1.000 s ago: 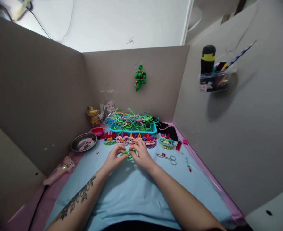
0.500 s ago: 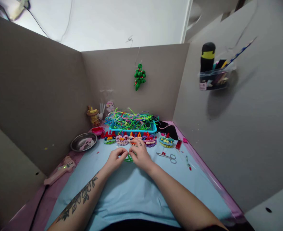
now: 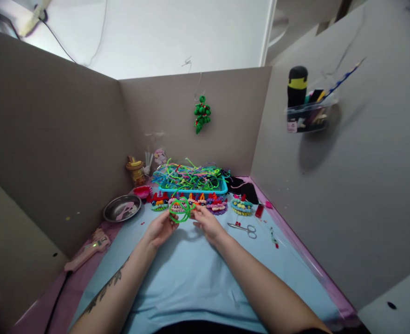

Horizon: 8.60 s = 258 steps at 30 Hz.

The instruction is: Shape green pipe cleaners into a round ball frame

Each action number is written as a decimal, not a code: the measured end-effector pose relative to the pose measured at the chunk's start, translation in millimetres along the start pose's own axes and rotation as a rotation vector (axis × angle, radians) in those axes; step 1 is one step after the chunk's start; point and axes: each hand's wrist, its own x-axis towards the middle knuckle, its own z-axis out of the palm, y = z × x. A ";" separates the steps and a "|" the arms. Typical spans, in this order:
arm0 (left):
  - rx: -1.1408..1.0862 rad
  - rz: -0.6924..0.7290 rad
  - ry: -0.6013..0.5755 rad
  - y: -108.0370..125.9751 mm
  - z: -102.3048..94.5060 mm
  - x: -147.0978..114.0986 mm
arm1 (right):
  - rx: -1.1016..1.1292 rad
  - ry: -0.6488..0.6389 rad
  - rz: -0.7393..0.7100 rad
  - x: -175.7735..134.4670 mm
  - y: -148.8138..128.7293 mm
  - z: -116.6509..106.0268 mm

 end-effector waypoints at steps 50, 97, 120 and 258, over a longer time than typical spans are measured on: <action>0.118 -0.094 -0.060 -13.4 3.1 -1.3 | 0.101 0.101 0.060 -7.9 4.5 13.6; 0.197 -0.012 -0.049 -12.7 4.5 -2.2 | 0.165 0.092 0.064 -11.0 6.0 18.8; 0.692 0.412 -0.025 -3.5 6.1 -6.4 | -0.703 0.328 -0.625 -25.0 -22.2 14.7; 0.119 -0.017 -0.192 0.6 -5.6 -1.0 | 0.202 0.026 0.061 0.2 -6.9 4.1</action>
